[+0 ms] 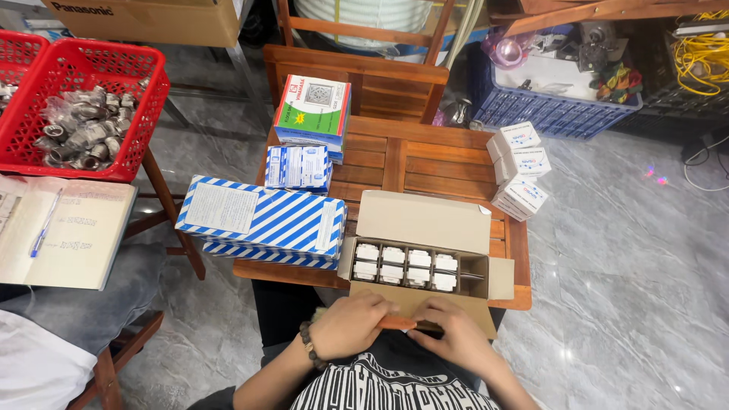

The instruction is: The person organizes boxes on a wooden table, then opens a large box to remove small electronic components and place them onto the table. The person then uses a brush to clean each of the small electronic components one by one.

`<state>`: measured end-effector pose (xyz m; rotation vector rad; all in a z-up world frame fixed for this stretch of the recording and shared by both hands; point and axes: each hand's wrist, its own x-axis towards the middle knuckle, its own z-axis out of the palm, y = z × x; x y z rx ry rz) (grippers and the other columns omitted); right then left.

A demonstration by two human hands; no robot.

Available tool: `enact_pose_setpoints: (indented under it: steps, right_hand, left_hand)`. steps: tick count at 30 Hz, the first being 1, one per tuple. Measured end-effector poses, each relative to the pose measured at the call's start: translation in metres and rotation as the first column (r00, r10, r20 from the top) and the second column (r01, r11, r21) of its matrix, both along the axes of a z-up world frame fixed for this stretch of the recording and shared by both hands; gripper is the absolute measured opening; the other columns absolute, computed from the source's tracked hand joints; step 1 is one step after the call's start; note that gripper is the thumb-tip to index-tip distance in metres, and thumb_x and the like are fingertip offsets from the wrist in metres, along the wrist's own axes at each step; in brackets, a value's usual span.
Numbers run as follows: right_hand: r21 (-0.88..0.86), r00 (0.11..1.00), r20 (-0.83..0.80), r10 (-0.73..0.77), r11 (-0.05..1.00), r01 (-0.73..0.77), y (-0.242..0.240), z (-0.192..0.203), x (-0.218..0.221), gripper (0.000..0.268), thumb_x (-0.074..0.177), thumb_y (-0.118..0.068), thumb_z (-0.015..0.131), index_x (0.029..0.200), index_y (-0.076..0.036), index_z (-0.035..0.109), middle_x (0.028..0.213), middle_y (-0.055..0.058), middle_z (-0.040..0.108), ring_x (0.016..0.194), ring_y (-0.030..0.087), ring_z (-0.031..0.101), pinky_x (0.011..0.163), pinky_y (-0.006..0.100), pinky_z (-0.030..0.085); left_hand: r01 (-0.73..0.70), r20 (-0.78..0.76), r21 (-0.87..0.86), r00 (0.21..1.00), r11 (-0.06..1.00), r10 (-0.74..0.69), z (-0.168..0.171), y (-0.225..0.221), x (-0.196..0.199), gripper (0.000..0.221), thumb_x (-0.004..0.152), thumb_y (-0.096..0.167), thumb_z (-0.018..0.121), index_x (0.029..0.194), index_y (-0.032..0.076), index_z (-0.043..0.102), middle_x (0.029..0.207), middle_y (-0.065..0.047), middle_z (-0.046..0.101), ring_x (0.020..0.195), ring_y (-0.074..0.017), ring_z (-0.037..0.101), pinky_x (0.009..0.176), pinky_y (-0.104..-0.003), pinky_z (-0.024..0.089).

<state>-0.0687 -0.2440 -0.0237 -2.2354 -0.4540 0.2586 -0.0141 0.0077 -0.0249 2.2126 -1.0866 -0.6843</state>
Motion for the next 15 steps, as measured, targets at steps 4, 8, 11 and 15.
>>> enact_pose_setpoints:
  steps: [4, 8, 11, 15]
  right_hand:
    - [-0.032, 0.992, 0.046, -0.122, 0.992, 0.123, -0.002, -0.073, -0.009, 0.014, 0.083, -0.018, 0.086, 0.095, -0.016, 0.079, 0.094, -0.001, 0.066, 0.091, 0.019, 0.065, 0.076, 0.030, 0.051]
    - [-0.159, 0.981, 0.168, -0.096, 0.980, 0.123, 0.005, -0.121, -0.009, 0.028, 0.076, -0.010, 0.079, 0.104, -0.011, 0.075, 0.098, 0.005, 0.053, 0.095, 0.027, 0.056, 0.075, 0.038, 0.052]
    - [-0.296, 0.932, 0.347, -0.102, 0.932, 0.212, 0.017, -0.150, -0.015, 0.041, 0.068, -0.009, 0.073, 0.109, -0.014, 0.070, 0.100, 0.007, 0.048, 0.095, 0.030, 0.052, 0.062, 0.041, 0.048]
    - [-0.136, 0.882, 0.455, -0.123, 0.969, 0.205, 0.014, -0.128, -0.013, 0.028, 0.076, -0.014, 0.075, 0.104, -0.017, 0.074, 0.099, 0.002, 0.060, 0.093, 0.024, 0.060, 0.063, 0.035, 0.052]
  left_hand:
    - [-0.011, -0.037, 0.081, 0.999, 0.997, 0.014, -0.044, -0.007, -0.005, 0.024, 0.100, 0.017, 0.054, 0.121, 0.009, 0.062, 0.111, -0.010, 0.056, 0.100, -0.0312, 0.060, 0.074, -0.049, 0.055]
    - [-0.067, 0.041, 0.131, 0.997, 0.989, 0.062, -0.088, -0.018, -0.008, 0.027, 0.101, 0.020, 0.051, 0.123, 0.009, 0.062, 0.109, -0.013, 0.051, 0.103, -0.0338, 0.053, 0.069, -0.050, 0.053]
    - [-0.136, 0.156, 0.112, 0.981, 0.984, 0.118, -0.117, -0.025, -0.017, 0.022, 0.100, 0.020, 0.053, 0.117, 0.011, 0.063, 0.106, -0.012, 0.044, 0.100, -0.0338, 0.049, 0.053, -0.049, 0.052]
    - [-0.176, 0.181, 0.074, 0.970, 0.982, 0.160, -0.119, -0.023, -0.023, 0.020, 0.096, 0.014, 0.057, 0.115, 0.012, 0.063, 0.103, -0.010, 0.040, 0.100, -0.0317, 0.047, 0.047, -0.044, 0.052]
